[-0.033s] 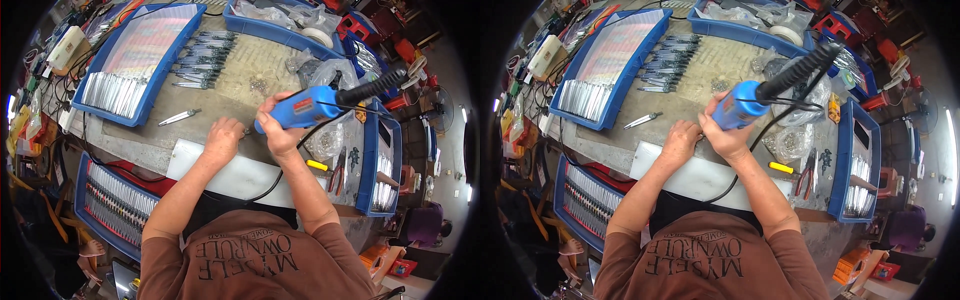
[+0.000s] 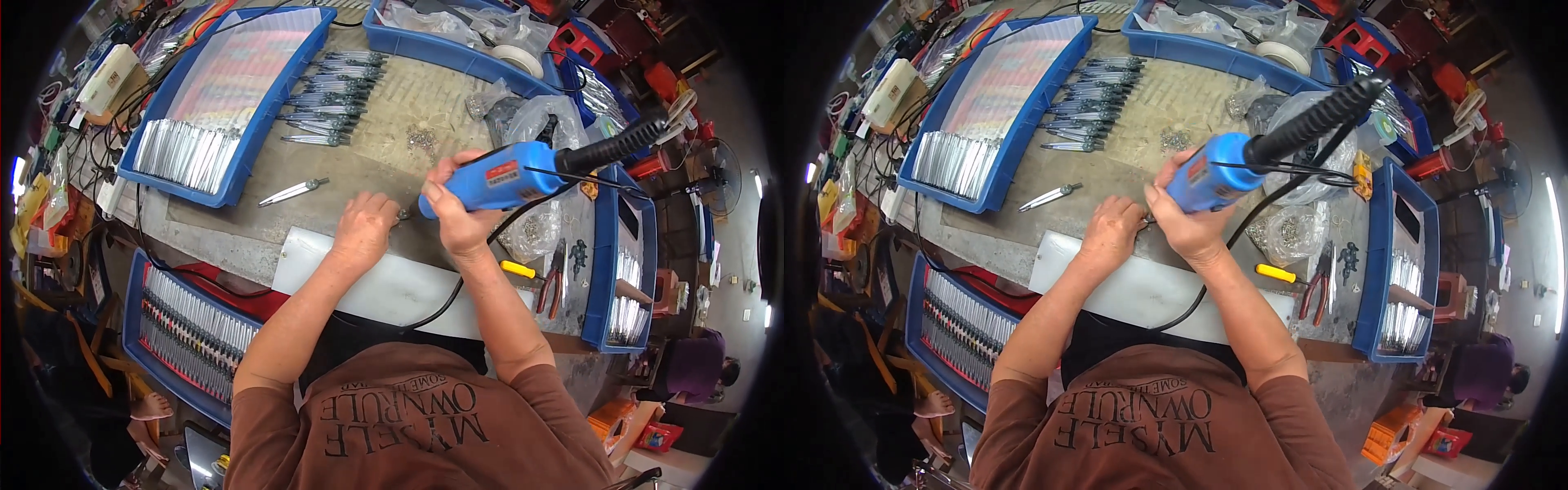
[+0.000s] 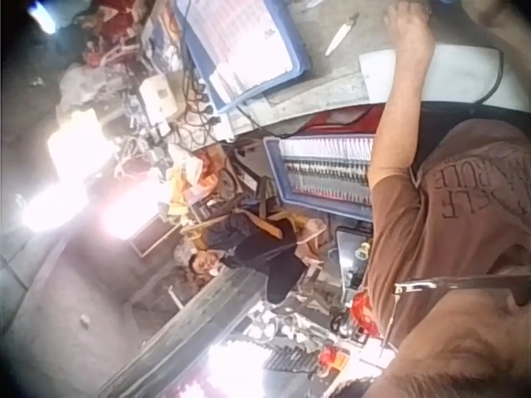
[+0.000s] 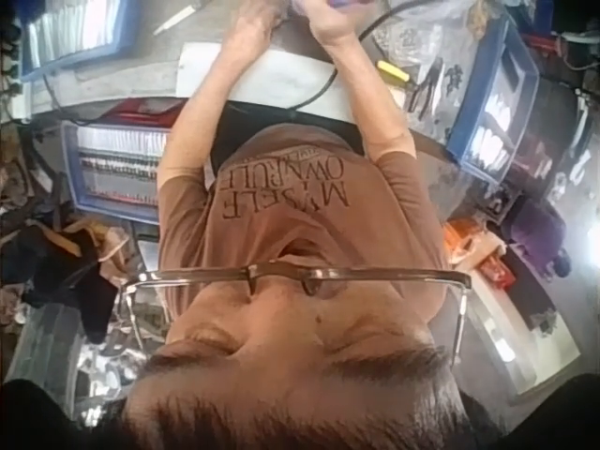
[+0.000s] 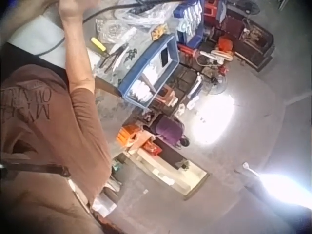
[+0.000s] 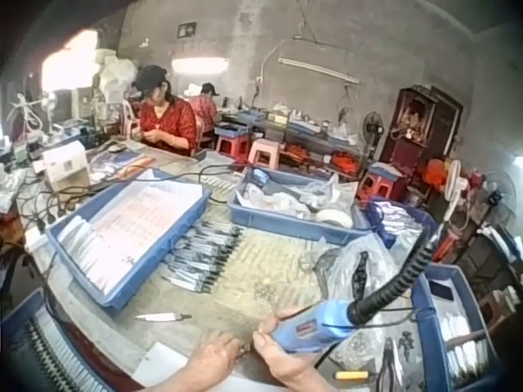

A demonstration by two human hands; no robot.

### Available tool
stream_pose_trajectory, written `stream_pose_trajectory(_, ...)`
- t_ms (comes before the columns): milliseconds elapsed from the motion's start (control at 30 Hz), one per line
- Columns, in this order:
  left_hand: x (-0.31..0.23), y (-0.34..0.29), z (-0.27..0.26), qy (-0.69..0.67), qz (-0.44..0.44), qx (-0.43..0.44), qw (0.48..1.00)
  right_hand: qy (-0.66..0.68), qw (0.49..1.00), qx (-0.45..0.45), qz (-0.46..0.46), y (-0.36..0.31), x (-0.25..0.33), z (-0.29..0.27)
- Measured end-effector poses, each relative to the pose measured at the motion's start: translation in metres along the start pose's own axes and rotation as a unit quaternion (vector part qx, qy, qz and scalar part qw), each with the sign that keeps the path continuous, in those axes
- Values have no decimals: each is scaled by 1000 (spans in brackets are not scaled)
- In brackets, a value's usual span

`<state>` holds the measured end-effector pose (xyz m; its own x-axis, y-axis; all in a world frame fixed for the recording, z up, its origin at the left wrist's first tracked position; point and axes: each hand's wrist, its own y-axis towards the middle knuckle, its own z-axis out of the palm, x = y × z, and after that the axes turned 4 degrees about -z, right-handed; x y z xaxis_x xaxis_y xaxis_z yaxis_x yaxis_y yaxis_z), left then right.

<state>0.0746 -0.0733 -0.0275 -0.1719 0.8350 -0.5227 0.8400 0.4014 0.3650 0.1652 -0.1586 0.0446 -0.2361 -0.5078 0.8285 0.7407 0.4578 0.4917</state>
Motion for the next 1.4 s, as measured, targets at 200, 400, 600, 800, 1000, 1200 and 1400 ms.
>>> stream_pose_trajectory(200,6,-1,-10,16,24,-15,999,29,998,-52,22,1,9,-15)
stream_pose_trajectory(400,4,-11,-13,27,64,18,997,79,993,-80,18,-1,10,-20)
stream_pose_trajectory(600,3,-10,-12,38,62,31,997,73,994,-80,18,-2,12,-22)
stream_pose_trajectory(800,3,-9,-11,36,66,32,997,87,993,-79,20,-4,12,-25)
stream_pose_trajectory(1000,4,-7,-10,28,52,25,998,92,991,-93,36,-4,10,-26)
stream_pose_trajectory(1200,3,-7,-11,56,43,44,997,92,992,-86,26,-5,7,-27)
stream_pose_trajectory(1400,1,-7,-9,56,33,27,998,106,990,-86,33,-4,6,-24)
